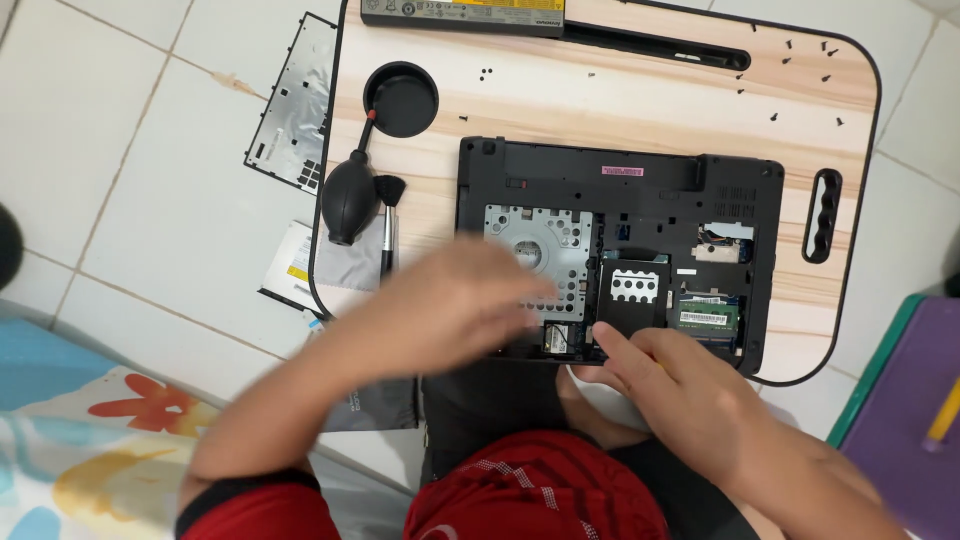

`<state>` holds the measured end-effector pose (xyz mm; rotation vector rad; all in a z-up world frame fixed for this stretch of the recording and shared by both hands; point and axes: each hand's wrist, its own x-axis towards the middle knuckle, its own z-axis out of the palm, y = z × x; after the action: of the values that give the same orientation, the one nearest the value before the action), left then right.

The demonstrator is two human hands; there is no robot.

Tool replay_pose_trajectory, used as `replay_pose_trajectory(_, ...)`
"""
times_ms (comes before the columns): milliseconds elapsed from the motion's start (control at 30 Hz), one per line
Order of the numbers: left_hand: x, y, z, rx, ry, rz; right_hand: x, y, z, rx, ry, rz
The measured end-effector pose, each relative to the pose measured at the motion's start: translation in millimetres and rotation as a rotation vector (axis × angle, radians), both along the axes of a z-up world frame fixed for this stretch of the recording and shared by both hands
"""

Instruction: Disassembling and inspecting the internal components of a laptop using tools.

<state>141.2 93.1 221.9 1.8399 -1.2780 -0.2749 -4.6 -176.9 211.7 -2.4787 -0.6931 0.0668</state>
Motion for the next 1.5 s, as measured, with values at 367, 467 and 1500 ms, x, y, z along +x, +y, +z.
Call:
replay_pose_trajectory(367, 129, -78, -55, 0.101, -0.431, 0.222, -3, 3, -6, 0.164, -0.081, -0.124)
replay_pose_trajectory(467, 147, -93, -77, 0.139, -0.509, 0.236, -1, 1, -7, 0.22, -0.036, -0.142)
replay_pose_trajectory(1500, -28, -28, -58, 0.055, -0.115, 0.328, -107, -71, -127, 0.81, -0.122, -1.028)
